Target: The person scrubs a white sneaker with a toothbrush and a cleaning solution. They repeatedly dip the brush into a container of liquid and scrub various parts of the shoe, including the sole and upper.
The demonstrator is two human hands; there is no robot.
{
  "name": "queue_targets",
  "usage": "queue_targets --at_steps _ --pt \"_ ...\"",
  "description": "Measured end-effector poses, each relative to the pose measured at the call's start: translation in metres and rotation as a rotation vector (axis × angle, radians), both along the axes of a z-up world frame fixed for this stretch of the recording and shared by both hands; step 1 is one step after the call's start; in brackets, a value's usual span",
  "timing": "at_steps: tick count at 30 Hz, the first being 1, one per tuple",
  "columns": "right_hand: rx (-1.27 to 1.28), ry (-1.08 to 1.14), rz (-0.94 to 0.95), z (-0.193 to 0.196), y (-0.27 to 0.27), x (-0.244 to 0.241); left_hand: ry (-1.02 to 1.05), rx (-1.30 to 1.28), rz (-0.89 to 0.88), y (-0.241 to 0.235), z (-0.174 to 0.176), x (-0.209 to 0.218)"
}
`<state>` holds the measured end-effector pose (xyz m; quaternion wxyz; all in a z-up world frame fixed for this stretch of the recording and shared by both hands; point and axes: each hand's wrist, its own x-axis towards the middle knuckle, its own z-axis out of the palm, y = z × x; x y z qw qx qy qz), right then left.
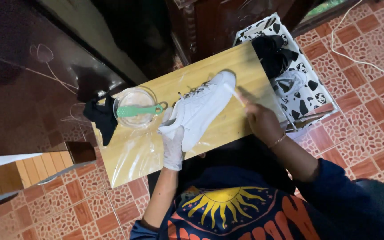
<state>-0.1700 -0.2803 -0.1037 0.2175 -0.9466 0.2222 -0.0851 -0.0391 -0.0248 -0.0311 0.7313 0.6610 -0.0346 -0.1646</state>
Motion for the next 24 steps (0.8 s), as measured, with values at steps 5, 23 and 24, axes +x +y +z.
queue_targets --at_steps 5,23,24 --pt "0.016 0.098 -0.020 0.037 -0.008 0.007 0.068 0.035 0.013 -0.002 0.013 0.005" --pt "0.056 0.068 0.122 -0.018 -0.025 0.013 0.188 -0.028 0.073 -0.006 0.003 0.016" --pt "0.148 0.062 0.077 -0.011 -0.019 0.016 0.211 -0.068 0.100 -0.007 0.004 0.014"
